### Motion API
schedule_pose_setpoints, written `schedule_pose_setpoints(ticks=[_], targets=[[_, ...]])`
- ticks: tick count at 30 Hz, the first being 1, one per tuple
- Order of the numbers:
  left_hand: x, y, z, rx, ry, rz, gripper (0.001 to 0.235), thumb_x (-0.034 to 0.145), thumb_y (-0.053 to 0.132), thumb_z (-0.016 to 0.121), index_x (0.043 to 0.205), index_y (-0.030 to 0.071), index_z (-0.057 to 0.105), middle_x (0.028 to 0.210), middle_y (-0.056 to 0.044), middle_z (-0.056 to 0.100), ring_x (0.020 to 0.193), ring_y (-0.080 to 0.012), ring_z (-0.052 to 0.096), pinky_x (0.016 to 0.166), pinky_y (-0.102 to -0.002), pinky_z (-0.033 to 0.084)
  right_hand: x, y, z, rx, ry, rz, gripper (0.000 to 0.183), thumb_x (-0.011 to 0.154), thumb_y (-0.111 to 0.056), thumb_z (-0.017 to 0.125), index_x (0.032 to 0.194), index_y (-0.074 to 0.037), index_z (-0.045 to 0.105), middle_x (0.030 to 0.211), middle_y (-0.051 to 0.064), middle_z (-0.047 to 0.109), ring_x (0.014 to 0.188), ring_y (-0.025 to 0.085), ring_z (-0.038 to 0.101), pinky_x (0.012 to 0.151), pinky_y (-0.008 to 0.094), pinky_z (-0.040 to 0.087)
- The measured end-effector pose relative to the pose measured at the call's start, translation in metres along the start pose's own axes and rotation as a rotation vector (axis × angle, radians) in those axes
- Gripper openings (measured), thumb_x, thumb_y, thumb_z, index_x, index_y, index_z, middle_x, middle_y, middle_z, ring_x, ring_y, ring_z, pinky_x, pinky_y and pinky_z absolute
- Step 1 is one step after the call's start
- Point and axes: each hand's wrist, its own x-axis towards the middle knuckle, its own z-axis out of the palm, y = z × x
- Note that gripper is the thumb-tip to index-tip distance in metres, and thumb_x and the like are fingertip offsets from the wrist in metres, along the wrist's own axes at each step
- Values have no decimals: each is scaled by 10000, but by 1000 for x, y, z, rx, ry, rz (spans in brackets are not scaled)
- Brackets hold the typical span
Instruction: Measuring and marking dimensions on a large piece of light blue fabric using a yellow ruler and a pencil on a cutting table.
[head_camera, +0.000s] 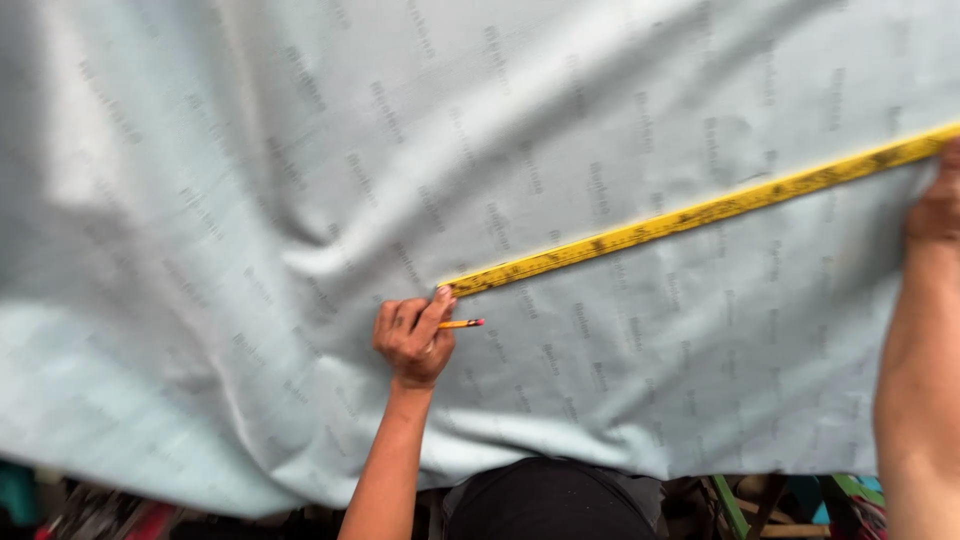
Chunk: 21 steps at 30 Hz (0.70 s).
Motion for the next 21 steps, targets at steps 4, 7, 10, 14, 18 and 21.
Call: schedule_pose_setpoints(ticks=[4,7,10,14,18,21], targets=[[6,2,-2,-32,0,32,67,1004,169,779,1060,204,790,761,12,648,669,-242,493,631,-364,436,-23,-101,10,-667,451,-347,652,1153,-451,757,1497,79,596,1435,335,674,1296,519,637,1079,555,418],[3,1,-3,-21,-7,41,64,1013,182,786,1074,199,791,749,5,633,680,-248,490,628,-358,440,-26,-116,18,-744,402,65,890,1046,-804,479,1672,-179,376,1714,22,351,1564,392,216,1190,715,120],[0,-1,-1,-22,-1,58,62,1025,183,782,1079,184,814,745,10,635,700,-240,475,613,-363,430,-25,-123,21,-733,446,64,948,986,-853,473,1646,-175,409,1691,32,399,1549,392,245,1178,705,143],[-8,-4,5,16,6,53,67,1019,197,816,1080,172,828,755,17,621,696,-244,466,612,-359,426,-22,-140,27,-708,537,-189,801,1016,-743,575,1467,-85,644,1528,166,587,1407,450,481,1101,695,298],[-17,-10,6,62,-2,43,84,1013,232,826,1071,174,845,761,32,637,713,-232,486,627,-350,444,-26,-146,31,-653,448,-126,814,1018,-723,519,1529,-93,579,1591,130,529,1468,436,423,1135,713,251],[-8,-5,6,28,0,53,65,1009,197,817,1054,154,832,759,18,653,704,-231,483,612,-349,426,-27,-145,28,-685,395,-120,834,1025,-733,521,1606,-135,504,1652,122,450,1506,446,374,1154,720,211]])
